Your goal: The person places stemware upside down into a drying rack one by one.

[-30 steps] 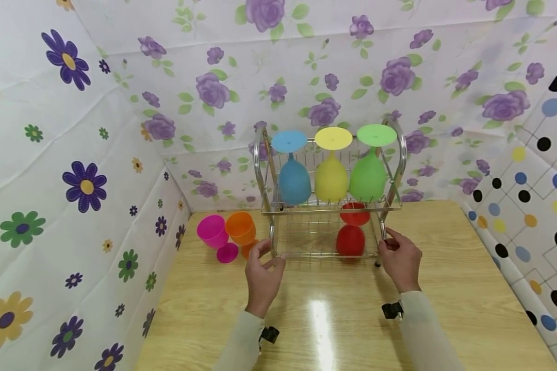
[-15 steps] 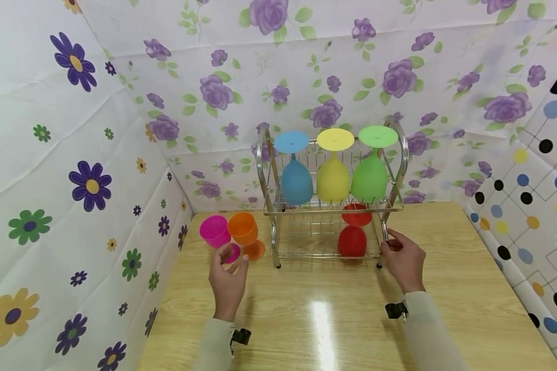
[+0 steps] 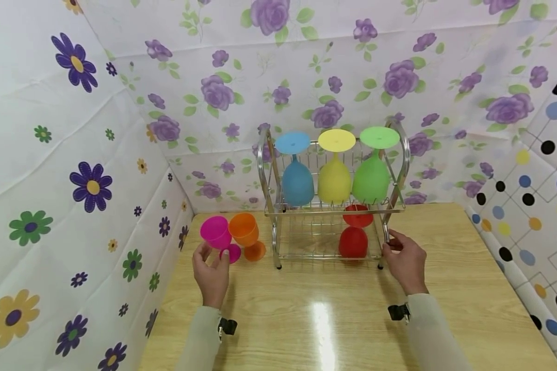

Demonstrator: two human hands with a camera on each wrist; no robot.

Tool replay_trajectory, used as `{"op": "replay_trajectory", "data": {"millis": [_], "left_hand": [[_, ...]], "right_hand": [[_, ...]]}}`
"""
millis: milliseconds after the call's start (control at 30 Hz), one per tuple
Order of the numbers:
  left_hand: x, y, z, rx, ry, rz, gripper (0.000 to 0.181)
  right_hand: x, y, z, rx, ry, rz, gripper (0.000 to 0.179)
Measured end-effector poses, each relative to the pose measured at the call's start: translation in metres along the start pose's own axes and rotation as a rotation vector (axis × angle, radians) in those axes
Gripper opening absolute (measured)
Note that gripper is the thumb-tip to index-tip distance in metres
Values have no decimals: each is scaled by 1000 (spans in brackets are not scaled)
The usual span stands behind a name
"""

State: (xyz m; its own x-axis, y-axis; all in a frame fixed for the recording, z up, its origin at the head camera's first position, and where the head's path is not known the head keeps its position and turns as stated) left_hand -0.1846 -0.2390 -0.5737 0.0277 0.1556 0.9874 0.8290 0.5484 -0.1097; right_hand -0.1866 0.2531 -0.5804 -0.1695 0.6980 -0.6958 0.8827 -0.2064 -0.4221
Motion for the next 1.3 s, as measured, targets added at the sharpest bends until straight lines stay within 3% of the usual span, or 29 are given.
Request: {"op": "replay_trajectory", "data": {"millis": [400, 700, 967, 1300], "left_hand": [[-19, -25, 15, 81, 21, -28, 83], [-28, -41, 19, 10, 70, -40, 91], [-32, -53, 20, -14, 73, -51, 93], [-29, -51, 21, -17, 113, -35, 90]], "right_hand": [[10, 5, 5, -6, -16, -69, 46], [12, 3, 8, 4, -54, -77, 47], [12, 3, 8, 13, -68, -91, 47], [12, 1, 2, -1, -58, -80, 47]]}}
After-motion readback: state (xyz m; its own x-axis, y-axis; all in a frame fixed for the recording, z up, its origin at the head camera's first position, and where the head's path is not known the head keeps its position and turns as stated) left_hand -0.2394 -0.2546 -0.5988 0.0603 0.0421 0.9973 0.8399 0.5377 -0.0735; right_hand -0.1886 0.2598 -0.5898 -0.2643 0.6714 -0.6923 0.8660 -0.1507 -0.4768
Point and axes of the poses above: each hand's wrist, its own y-axis away from the middle knuckle, its own z-axis out of the palm, x = y × z, the point moved 1 cm from there along -y, towards the middle knuckle, and after that the axes turned 9 degrees about -z, right-handed, at the moved point
